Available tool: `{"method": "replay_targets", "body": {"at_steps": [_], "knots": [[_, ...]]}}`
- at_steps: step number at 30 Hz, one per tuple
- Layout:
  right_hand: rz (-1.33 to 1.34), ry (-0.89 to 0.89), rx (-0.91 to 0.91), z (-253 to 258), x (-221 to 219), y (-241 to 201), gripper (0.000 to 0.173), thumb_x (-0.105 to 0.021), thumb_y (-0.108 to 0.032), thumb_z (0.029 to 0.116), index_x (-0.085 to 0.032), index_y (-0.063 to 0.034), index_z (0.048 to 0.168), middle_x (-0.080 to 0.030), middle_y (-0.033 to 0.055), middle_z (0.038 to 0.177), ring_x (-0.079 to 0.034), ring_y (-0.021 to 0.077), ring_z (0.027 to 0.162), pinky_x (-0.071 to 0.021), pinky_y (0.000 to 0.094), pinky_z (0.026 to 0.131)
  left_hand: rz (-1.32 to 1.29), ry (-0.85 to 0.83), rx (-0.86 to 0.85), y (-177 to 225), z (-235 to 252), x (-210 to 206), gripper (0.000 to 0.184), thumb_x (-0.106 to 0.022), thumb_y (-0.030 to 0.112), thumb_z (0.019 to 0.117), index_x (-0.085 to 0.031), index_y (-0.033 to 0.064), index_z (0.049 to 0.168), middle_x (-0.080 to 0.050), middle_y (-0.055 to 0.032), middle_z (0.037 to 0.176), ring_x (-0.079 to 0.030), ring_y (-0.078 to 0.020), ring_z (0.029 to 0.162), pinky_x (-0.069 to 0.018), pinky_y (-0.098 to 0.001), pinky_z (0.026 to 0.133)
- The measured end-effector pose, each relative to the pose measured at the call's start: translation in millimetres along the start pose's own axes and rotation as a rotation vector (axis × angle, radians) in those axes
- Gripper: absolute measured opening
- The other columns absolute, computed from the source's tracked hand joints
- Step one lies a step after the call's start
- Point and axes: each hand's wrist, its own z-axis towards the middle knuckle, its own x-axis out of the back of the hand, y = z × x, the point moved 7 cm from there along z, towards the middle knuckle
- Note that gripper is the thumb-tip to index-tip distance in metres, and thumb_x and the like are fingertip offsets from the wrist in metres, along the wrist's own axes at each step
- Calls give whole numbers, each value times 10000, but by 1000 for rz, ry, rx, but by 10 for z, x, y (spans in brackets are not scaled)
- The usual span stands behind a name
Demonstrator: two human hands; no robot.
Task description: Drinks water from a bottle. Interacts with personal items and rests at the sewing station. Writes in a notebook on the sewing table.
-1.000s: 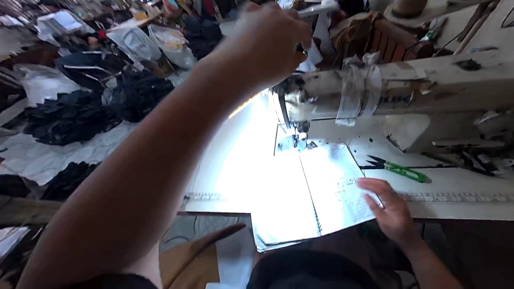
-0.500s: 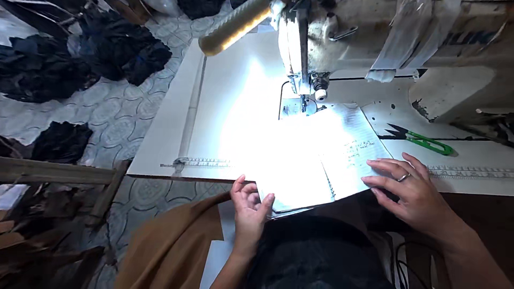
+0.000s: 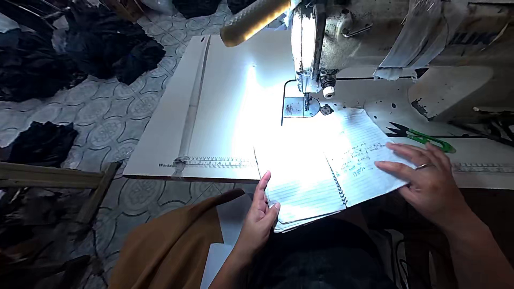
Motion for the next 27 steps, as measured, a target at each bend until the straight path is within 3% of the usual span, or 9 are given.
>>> {"method": "replay_targets", "body": {"at_steps": [3,5,8,11,13,17,22,25,27], "knots": [[119,259,-95,-3,40,-73,323,-544,-292,1019,-613,-143,1297,-505,186,1465,-440,298,1412,-314,488,1170,-49,-10,26,-66,-55,-91,729,-442,-116,924,-86,-45,1556,-492,-80,1488,-638,-81,1208,-563,-274,997],[340,194,-162,-5,-138,-281,717,-538,-615,987,-362,-195,1541,-253,44,1676,-242,115,1537,-256,351,1247,-90,-2,35,-158,-116,-218,681,-461,-107,927,-153,-43,1531,-511,-68,1457,-656,-79,1165,-577,-277,968],[419,-58,44,-39,-492,-803,735,-594,-614,929,-588,-39,1386,-626,207,1386,-592,294,1317,-439,521,1116,-184,-45,44,-263,-199,-420,440,-436,105,1053,-286,-14,1450,-603,8,1321,-660,-55,1106,-570,-280,944],[315,-173,231,-59,-512,-927,387,-487,-443,1044,-753,-183,1150,-764,45,1154,-703,215,1149,-469,506,1078,-227,-73,122,-290,-207,-480,723,-454,604,1010,-303,16,1404,-647,47,1255,-689,-53,1059,-603,-273,867],[196,-24,51,9,-278,-601,347,-534,-354,1043,-769,-101,1076,-754,125,1059,-705,271,1019,-525,448,956,-139,-20,109,-256,-162,-434,549,-574,491,999,-468,35,1285,-679,65,1136,-691,-25,959,-599,-238,802],[-91,-175,-387,80,-39,159,393,-750,-252,919,-720,62,1152,-660,328,1050,-638,544,971,-469,715,799,70,78,20,-245,-74,-347,93,-703,175,904,-674,97,944,-655,78,926,-633,30,864,-541,-159,780],[-157,124,-346,-55,231,271,253,-645,-113,905,-696,127,964,-590,217,646,-557,315,538,-455,456,527,47,124,-14,-235,-71,-309,115,-635,29,871,-629,130,817,-624,89,858,-610,43,787,-528,-138,731],[112,398,-210,-141,378,217,226,-579,-170,1008,-523,49,1008,-616,85,786,-595,-7,733,-493,136,698,57,147,-24,-248,-100,-253,108,-633,48,872,-631,140,814,-612,97,868,-603,51,805,-521,-126,741],[255,329,-161,-147,270,161,222,-471,-299,1098,-529,-87,1124,-707,-9,989,-676,-31,973,-553,174,871,87,155,-32,-252,-103,-220,103,-630,64,873,-628,144,808,-605,95,873,-594,51,822,-512,-125,748]]}}
